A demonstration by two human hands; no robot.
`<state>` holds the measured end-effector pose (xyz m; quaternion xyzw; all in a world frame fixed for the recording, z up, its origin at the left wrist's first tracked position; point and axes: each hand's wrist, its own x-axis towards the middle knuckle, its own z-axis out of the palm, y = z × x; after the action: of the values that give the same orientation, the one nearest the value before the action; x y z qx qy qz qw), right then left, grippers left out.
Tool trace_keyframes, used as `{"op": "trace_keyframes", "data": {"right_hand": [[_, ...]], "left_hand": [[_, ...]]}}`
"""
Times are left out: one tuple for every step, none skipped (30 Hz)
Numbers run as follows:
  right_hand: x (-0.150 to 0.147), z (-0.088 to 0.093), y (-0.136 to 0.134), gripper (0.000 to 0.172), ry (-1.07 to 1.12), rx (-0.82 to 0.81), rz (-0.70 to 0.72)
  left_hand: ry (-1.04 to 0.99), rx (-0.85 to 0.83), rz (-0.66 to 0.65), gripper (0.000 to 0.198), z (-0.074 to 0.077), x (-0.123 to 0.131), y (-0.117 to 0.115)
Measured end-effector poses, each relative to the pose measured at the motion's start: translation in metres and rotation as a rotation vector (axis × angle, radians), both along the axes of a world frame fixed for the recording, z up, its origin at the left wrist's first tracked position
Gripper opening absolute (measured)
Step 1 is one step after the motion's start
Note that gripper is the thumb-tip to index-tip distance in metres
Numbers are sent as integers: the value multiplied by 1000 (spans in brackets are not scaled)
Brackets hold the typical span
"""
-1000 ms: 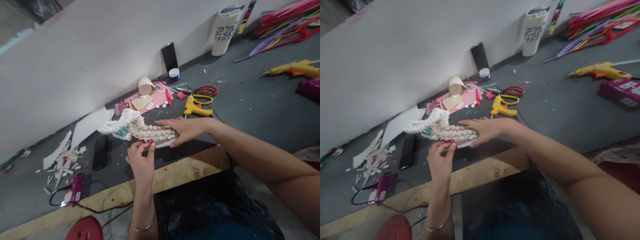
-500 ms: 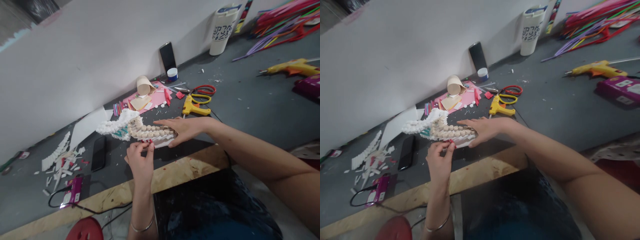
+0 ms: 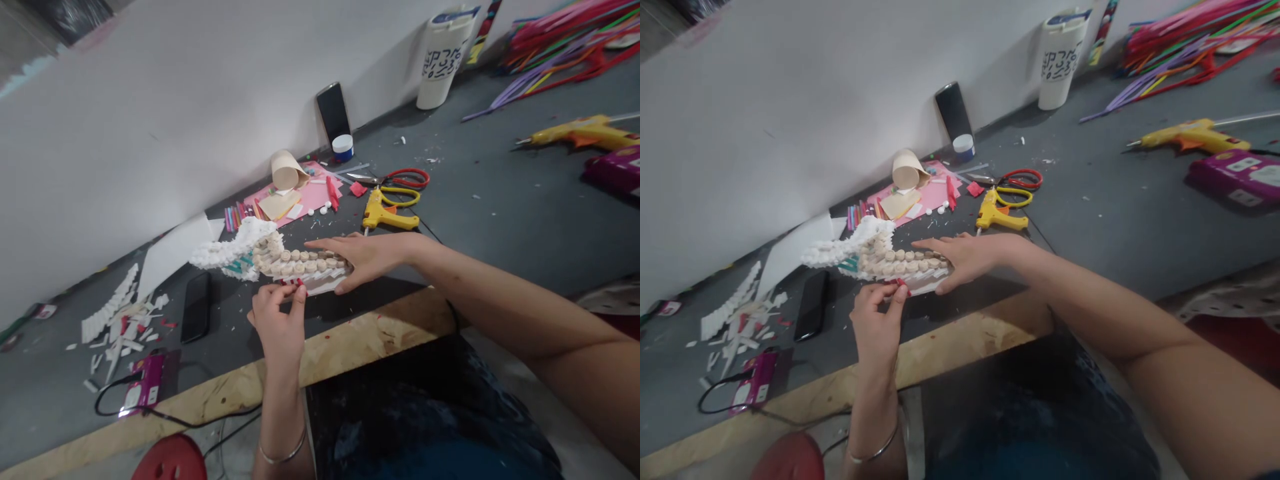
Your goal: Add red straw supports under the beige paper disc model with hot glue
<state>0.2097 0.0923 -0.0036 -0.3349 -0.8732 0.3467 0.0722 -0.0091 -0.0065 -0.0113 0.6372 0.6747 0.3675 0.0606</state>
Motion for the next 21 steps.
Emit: {"op": "trace_keyframes", "data": {"right_hand": [[0,0,0,108,-1,2,4],[0,0,0,108,-3,1,5],[1,0,1,108,-4,-1,4],[1,0,1,108,-3,-3,0],[1,0,0,108,-2,-6,-3],[1,0,0,108,0,-8,-6],[1,-1,0,109,3,-6,-8],[0,-1,0,109,7,-3,-10],[0,-2,0,109,12,-1,-10],[0,-2,0,109,16,1,-11],[0,-2,0,109,19,0,-13],[0,-2,0,108,19,-2,-16],[0,-1,0,108,15,-5,-16],[0,-1,0,108,8,-8,-17],[0,0,0,109,-1,-9,-18],[0,0,-1,109,-9,-10,-18],[0,1,-1,109,-15,-12,-19],[0,1,-1,109,-17,-14,-23],[0,1,-1,109,-15,-16,-27],[0,1,-1,109,-9,-17,-31],[0,1,-1,109,-3,-17,-32]], "left_hand": [[0,1,0,18,0,0,0],[0,0,0,18,0,0,0],[0,-1,0,18,0,0,0],[-1,-3,0,18,0,0,0],[-3,-5,-2,18,0,0,0],[-5,-6,-3,18,0,0,0],[-6,-6,-3,18,1,1,0],[-7,-6,-3,18,1,1,0],[-4,-8,-4,18,2,1,0],[-2,-11,-4,18,2,1,0],[1,-15,-5,17,3,1,0],[0,-19,-6,17,3,1,0],[-2,-21,-7,17,3,1,0],[-5,-21,-7,17,4,1,0],[-7,-20,-7,16,4,1,0],[-8,-17,-7,16,4,1,0],[-8,-15,-7,16,4,1,0],[-8,-15,-7,15,4,1,0],[-10,-17,-6,15,4,2,0],[-13,-19,-5,15,4,2,0],[-17,-20,-6,15,4,2,0]]}}
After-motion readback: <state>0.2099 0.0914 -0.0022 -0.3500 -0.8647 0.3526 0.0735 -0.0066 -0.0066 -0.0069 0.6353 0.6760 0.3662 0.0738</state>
